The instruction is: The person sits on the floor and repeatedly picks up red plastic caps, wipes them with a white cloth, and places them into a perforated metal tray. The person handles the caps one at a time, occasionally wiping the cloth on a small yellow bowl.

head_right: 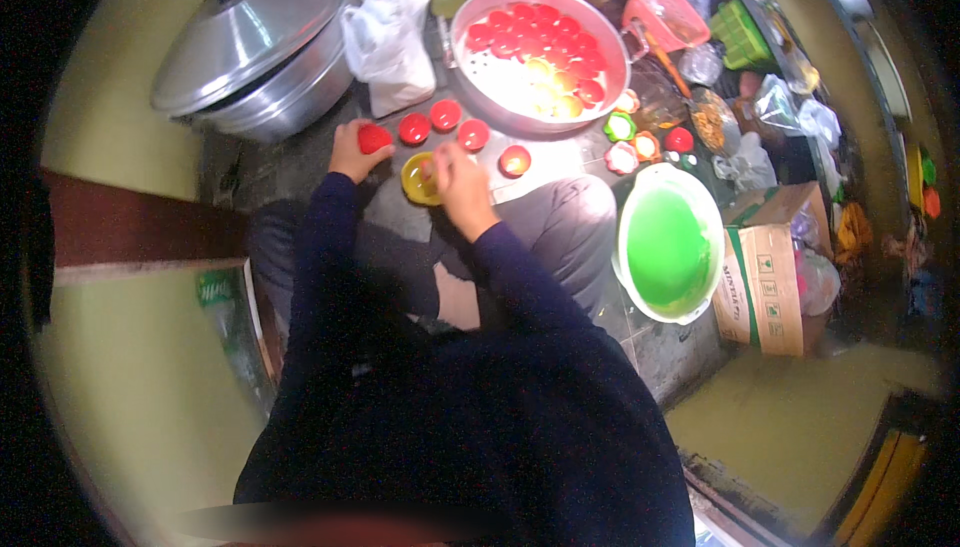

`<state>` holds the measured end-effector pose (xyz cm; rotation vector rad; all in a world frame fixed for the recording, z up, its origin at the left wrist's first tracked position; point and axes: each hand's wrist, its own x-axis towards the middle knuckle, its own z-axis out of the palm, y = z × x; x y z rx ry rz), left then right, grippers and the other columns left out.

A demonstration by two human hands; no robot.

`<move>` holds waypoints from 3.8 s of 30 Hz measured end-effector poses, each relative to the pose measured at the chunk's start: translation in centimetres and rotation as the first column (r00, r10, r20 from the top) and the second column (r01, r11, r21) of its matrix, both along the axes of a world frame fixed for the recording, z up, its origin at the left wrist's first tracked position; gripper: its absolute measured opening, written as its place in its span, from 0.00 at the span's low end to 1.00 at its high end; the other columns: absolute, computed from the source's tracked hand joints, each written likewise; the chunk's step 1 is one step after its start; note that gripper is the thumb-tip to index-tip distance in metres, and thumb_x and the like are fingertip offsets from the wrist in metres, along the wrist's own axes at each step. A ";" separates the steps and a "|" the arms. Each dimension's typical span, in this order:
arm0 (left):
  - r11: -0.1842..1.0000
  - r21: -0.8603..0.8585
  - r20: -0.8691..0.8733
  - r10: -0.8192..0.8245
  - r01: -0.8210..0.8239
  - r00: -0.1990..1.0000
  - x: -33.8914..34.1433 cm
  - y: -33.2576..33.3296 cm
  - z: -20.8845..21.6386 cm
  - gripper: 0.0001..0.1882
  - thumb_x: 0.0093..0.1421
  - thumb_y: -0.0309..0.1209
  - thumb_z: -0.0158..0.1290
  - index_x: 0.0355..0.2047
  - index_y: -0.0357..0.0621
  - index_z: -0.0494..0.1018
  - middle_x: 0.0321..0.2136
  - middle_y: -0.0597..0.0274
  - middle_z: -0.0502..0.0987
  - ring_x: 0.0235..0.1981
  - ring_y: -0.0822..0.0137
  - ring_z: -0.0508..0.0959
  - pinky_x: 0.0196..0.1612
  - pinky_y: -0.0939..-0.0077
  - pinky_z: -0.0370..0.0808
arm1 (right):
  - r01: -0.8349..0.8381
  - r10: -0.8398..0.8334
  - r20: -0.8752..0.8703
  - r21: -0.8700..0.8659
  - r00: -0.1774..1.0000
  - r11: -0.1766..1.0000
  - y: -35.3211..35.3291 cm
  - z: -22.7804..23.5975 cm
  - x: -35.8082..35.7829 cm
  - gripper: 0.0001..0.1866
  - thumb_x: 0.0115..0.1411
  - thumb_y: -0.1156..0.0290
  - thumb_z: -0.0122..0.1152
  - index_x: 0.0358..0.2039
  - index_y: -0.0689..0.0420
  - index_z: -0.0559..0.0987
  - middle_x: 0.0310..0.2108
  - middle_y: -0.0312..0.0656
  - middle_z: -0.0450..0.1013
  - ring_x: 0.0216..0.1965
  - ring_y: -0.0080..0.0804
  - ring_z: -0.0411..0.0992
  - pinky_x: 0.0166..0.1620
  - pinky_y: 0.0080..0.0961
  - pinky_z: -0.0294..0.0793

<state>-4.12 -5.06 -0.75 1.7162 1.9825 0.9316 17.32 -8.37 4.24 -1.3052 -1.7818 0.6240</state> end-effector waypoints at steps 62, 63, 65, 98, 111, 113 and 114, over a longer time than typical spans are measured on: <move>0.997 0.003 0.308 -0.071 0.074 0.949 0.9 -3.1 1.7 0.29 0.48 0.38 0.64 0.48 0.44 0.67 0.40 0.54 0.75 0.43 0.62 0.77 0.47 0.70 0.72 | -0.001 -0.017 -0.241 -0.074 0.970 0.997 0.5 -5.5 1.4 0.06 0.60 0.69 0.58 0.33 0.58 0.76 0.12 0.43 0.66 0.14 0.30 0.66 0.20 0.28 0.64; 0.996 0.014 0.309 -0.084 0.084 0.947 1.0 -2.8 1.5 0.30 0.48 0.40 0.64 0.48 0.44 0.66 0.40 0.52 0.76 0.43 0.60 0.77 0.47 0.70 0.72 | -0.006 -0.017 -0.239 -0.093 0.971 0.996 0.5 -5.4 1.4 0.06 0.60 0.69 0.58 0.32 0.58 0.77 0.13 0.43 0.66 0.14 0.27 0.66 0.20 0.26 0.63; 0.997 -0.024 0.314 -0.065 0.076 0.947 1.0 -2.4 1.3 0.30 0.47 0.40 0.64 0.48 0.43 0.66 0.41 0.52 0.75 0.43 0.60 0.77 0.47 0.69 0.72 | 0.002 -0.015 -0.243 -0.053 0.970 0.999 0.5 -5.3 1.4 0.06 0.60 0.69 0.58 0.32 0.58 0.77 0.12 0.43 0.66 0.13 0.28 0.66 0.20 0.26 0.63; 0.980 0.186 0.381 -0.139 0.071 0.914 0.9 -1.9 -0.2 0.35 0.41 0.33 0.68 0.50 0.42 0.66 0.42 0.53 0.76 0.45 0.59 0.77 0.50 0.70 0.72 | 0.099 -0.103 -0.192 -0.029 0.976 0.995 0.2 -4.1 1.7 0.07 0.63 0.69 0.53 0.33 0.58 0.75 0.18 0.47 0.69 0.18 0.36 0.70 0.23 0.33 0.65; 0.971 0.170 0.538 -0.233 0.166 0.810 2.6 -3.2 3.6 0.34 0.43 0.28 0.67 0.51 0.42 0.67 0.45 0.57 0.75 0.47 0.69 0.75 0.50 0.75 0.72 | 0.078 -0.055 -0.544 0.018 0.837 0.997 1.7 3.5 -0.2 0.11 0.66 0.65 0.50 0.35 0.59 0.74 0.23 0.33 0.70 0.22 0.17 0.67 0.26 0.15 0.67; 0.963 0.182 0.547 -0.269 0.201 0.793 2.6 -3.4 3.9 0.33 0.43 0.28 0.67 0.51 0.42 0.67 0.46 0.59 0.75 0.47 0.70 0.75 0.51 0.76 0.71 | -0.026 0.023 -0.286 -0.007 0.958 1.000 2.1 4.2 -1.9 0.09 0.63 0.68 0.54 0.34 0.62 0.75 0.28 0.44 0.75 0.25 0.28 0.73 0.30 0.25 0.71; 0.960 0.192 0.541 -0.277 0.203 0.794 2.6 -3.4 4.0 0.33 0.43 0.27 0.66 0.51 0.42 0.68 0.46 0.59 0.75 0.47 0.70 0.75 0.51 0.76 0.71 | -0.075 0.074 -0.175 0.000 0.982 0.997 1.9 4.5 -2.2 0.08 0.62 0.69 0.55 0.34 0.61 0.75 0.28 0.46 0.75 0.25 0.37 0.73 0.30 0.28 0.71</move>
